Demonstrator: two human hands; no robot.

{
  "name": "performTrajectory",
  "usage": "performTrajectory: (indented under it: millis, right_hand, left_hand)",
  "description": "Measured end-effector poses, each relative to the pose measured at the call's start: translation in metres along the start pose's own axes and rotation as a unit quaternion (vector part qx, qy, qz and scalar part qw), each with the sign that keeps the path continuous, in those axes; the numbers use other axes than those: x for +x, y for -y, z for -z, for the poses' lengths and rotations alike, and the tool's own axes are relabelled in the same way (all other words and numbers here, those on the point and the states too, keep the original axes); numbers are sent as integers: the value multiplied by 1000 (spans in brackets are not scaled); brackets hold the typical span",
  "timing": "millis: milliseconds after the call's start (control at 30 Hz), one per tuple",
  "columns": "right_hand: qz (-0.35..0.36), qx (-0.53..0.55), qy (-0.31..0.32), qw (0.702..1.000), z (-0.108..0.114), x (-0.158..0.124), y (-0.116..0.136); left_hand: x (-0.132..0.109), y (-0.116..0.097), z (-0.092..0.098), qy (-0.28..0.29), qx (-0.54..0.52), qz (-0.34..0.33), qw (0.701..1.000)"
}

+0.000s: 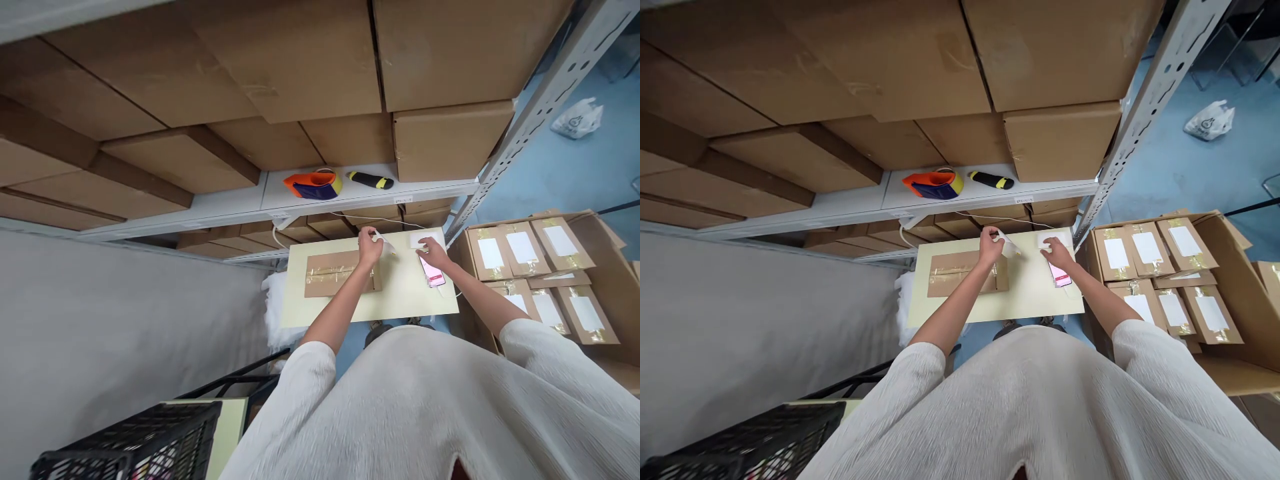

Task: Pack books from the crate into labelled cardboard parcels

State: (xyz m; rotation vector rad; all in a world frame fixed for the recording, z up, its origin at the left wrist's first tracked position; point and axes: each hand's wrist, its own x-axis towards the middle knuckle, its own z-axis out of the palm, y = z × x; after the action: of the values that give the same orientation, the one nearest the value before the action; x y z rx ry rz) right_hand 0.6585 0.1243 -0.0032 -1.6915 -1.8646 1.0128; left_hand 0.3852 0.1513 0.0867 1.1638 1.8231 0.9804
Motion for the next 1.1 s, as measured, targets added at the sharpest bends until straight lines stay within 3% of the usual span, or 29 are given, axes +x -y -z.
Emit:
performTrajectory:
  millis: [133,300,500,667,867,1100]
  right_hand:
    - [76,110,3,991,-25,-4,65]
    - [92,170,-51,980,-47,-8,130]
    - [68,204,-79,973,-71,-18,183]
    - [14,228,-68,971,-95,-23,214]
    - [-14,224,-38,974,-116,-31,232]
    - [-53,144,-70,986,-130,-29,236]
  left_hand:
    - [-12,-5,29,-21,-71,-14,997]
    - [-24,-4,79,-17,-135,-11,991]
    - [-43,11,151,9,-185,9,983]
    - [-45,37,202,44,-135,1,990]
    - [-30,77,221,95,-104,-23,990]
    - [-34,99,224,82,-57,-24,995]
